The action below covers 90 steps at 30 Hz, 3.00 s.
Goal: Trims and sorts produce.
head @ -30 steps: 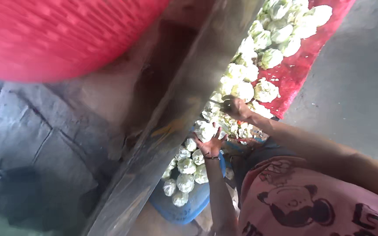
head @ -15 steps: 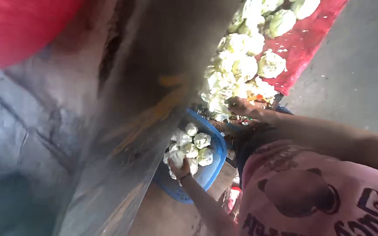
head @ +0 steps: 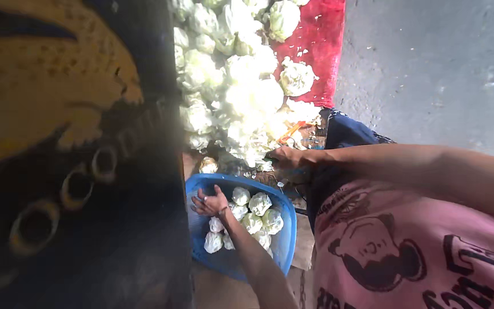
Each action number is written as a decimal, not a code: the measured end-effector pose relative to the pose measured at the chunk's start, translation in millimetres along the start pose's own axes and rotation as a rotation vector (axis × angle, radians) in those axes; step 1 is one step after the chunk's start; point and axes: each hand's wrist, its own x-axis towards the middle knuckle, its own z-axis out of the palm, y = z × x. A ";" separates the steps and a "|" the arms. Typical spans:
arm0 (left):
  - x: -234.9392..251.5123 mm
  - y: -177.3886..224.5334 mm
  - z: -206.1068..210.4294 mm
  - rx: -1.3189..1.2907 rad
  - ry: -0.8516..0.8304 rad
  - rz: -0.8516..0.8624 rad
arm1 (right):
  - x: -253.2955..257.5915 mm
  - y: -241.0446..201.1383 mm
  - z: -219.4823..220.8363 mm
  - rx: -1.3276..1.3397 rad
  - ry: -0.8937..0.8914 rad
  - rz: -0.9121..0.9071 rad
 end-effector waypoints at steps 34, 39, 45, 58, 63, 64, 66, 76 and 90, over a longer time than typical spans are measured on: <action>170.9 177.5 17.4 -0.773 -0.180 -0.006 | -39.3 0.7 -74.0 0.204 0.144 -0.052; 33.6 161.3 -30.2 -1.368 -0.385 -0.288 | -31.1 14.6 -74.3 0.147 0.274 -0.025; -65.6 170.9 -1.1 -1.402 -0.444 -0.603 | -19.4 -3.5 -57.2 -0.241 0.258 0.038; -74.3 186.2 50.3 -1.176 -0.300 -0.647 | 13.2 13.9 -42.1 -0.600 0.018 0.033; -71.1 185.3 65.2 -1.190 -0.272 -0.620 | 33.7 20.3 -41.9 -0.595 0.017 0.122; -72.0 186.3 69.3 -1.197 -0.247 -0.607 | 34.7 15.9 -42.2 -0.587 0.008 0.164; -75.6 190.2 71.2 -1.153 -0.199 -0.576 | 33.7 5.2 -41.0 -0.580 -0.009 0.250; -96.7 204.7 59.1 -0.919 -0.063 -0.426 | 35.0 -77.0 -65.2 -0.523 -0.196 0.511; -47.9 118.9 41.5 -1.471 -0.662 -0.605 | 47.8 5.9 -59.0 -0.460 -0.180 0.337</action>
